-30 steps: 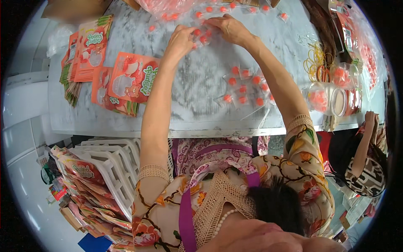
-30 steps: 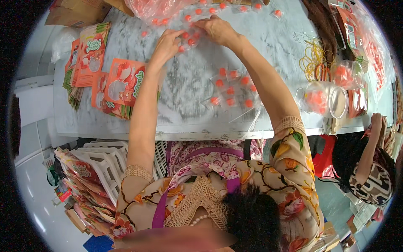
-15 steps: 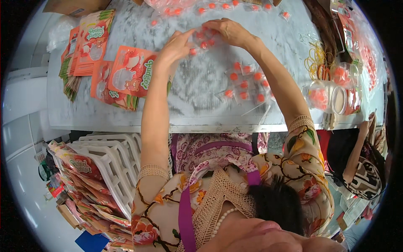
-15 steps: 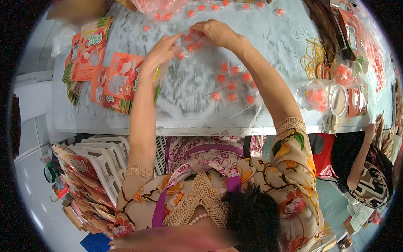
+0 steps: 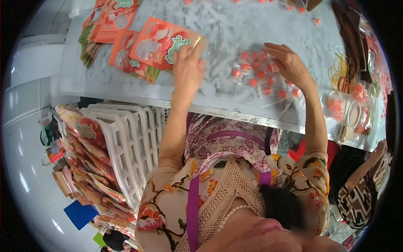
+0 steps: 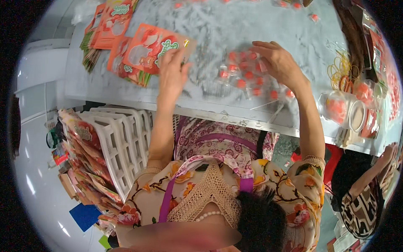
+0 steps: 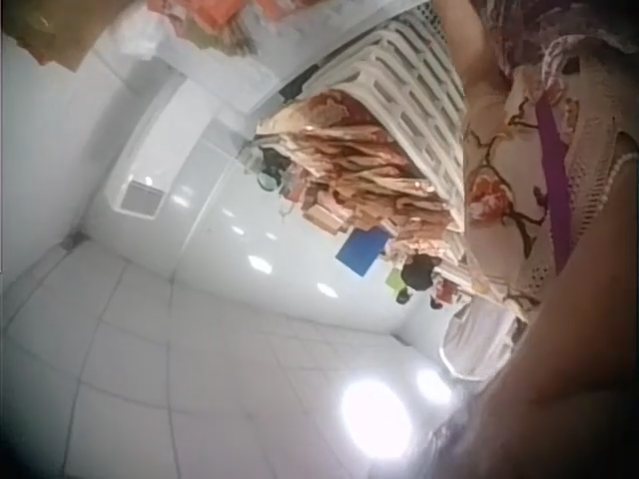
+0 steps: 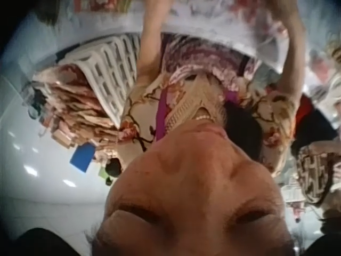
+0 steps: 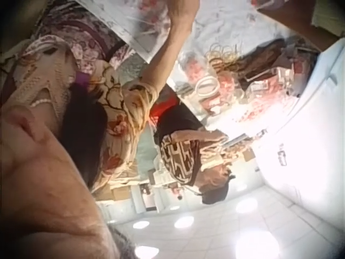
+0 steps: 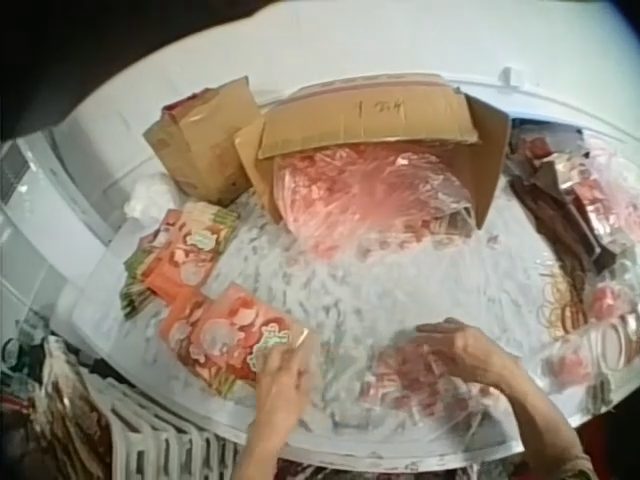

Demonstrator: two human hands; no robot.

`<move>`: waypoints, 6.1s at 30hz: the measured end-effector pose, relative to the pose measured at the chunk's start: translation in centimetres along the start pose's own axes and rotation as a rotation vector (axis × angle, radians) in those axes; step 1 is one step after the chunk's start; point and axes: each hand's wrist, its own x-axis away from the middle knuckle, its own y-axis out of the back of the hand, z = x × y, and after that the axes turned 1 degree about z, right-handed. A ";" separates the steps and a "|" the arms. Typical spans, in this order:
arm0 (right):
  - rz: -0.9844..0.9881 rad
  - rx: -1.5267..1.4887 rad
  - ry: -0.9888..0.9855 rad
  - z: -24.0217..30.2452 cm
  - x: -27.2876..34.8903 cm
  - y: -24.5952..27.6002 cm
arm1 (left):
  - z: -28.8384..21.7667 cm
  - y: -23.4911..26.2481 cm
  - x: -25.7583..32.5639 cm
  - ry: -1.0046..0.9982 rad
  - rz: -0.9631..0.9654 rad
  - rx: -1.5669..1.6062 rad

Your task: Packing individual small candies into branded plastic pouches at a factory workstation.

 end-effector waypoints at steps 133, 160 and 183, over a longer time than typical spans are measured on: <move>-1.214 -1.153 -0.179 8.1 -4.3 -6.4 | -11.1 0.6 -6.0 0.151 0.252 0.340; -1.073 -0.661 -0.468 9.1 -3.2 -5.6 | -11.6 -1.1 -4.4 -0.093 -0.009 0.449; -0.419 -0.360 -0.113 -1.2 -17.6 -6.9 | -5.2 10.4 -5.9 0.154 -0.147 0.766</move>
